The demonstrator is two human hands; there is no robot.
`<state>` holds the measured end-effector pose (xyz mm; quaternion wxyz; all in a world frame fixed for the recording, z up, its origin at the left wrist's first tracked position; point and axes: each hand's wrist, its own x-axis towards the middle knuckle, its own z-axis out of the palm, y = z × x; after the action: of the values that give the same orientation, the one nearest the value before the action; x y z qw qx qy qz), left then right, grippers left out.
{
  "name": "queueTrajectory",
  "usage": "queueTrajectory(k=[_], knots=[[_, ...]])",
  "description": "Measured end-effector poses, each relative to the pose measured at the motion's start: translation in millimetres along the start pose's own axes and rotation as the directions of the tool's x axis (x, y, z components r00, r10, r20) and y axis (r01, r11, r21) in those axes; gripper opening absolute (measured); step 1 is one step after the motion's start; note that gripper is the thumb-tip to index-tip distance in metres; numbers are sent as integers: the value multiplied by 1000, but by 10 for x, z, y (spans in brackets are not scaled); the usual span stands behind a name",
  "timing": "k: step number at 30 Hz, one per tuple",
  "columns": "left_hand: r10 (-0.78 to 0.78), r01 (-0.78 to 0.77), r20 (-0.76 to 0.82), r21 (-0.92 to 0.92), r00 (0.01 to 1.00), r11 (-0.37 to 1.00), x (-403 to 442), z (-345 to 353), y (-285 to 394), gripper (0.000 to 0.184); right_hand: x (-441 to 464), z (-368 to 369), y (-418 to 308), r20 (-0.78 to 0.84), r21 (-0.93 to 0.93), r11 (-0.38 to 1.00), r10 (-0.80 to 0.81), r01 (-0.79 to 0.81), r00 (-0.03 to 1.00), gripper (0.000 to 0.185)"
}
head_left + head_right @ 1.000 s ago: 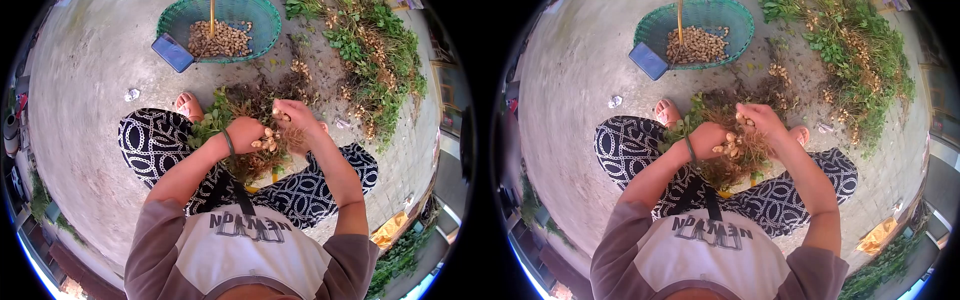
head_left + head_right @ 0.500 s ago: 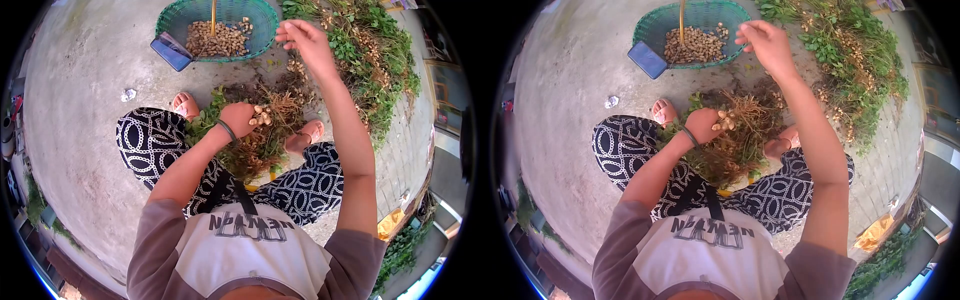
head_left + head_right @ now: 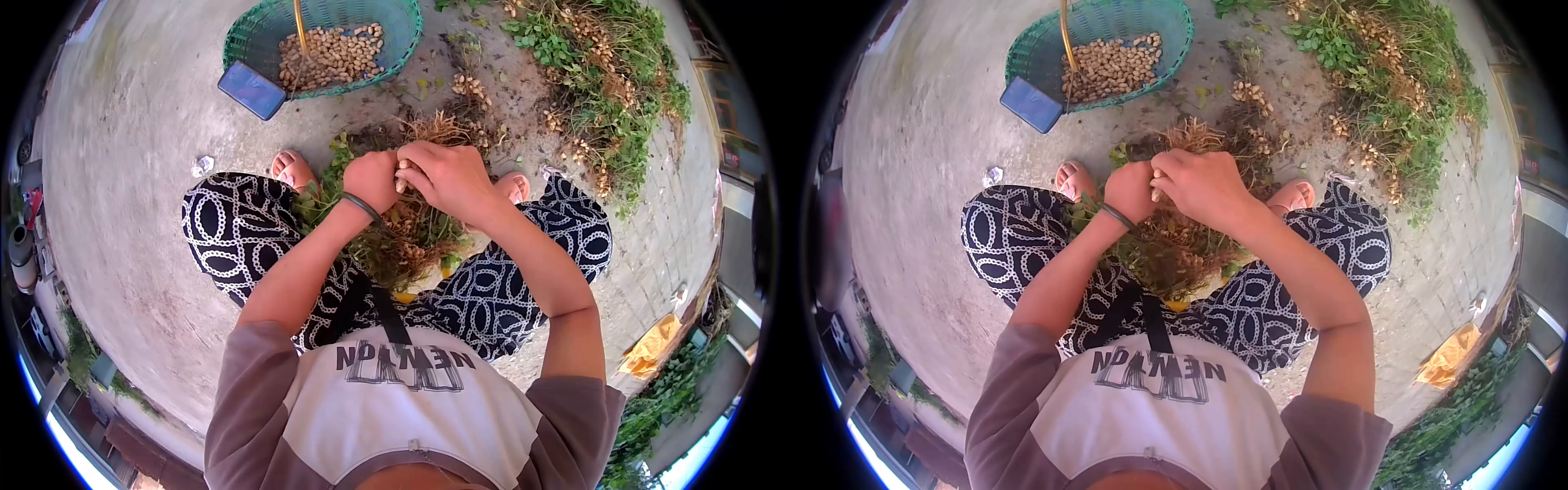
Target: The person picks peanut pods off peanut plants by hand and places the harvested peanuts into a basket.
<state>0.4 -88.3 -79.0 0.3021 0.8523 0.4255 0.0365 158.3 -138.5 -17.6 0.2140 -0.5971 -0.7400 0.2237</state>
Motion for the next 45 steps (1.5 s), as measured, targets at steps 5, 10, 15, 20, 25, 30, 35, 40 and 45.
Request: queueTrajectory(k=[5,10,15,20,25,30,35,40,45], knots=[[-33,33,3,-173,999,984,48,105,-94,15,10,-117,192,272,867,369,213,-335,938,22],[-23,22,-14,-99,1000,995,42,63,-88,19,-42,-114,168,190,781,546,255,-303,948,21],[1,-2,-11,-88,1000,996,23,64,-68,21,-18,39,106,97,400,900,143,-170,985,21],[-21,23,12,-235,1000,972,50,115,-100,21,13,136,197,86,722,649,263,-242,961,18],[-76,80,26,-296,997,952,83,31,-89,24,42,-174,186,283,958,-49,320,-282,904,14],[-69,75,35,-238,997,968,92,42,-133,22,-17,-83,174,110,661,721,181,-208,977,16],[-41,44,26,-114,999,992,65,56,-92,19,-72,116,20,-14,-3,999,39,-40,999,19],[-50,51,13,-173,999,984,73,53,-78,17,-63,137,127,94,435,879,172,-196,981,19],[-107,116,46,-487,993,866,150,84,-188,17,-14,15,186,341,932,21,290,-362,894,10]])
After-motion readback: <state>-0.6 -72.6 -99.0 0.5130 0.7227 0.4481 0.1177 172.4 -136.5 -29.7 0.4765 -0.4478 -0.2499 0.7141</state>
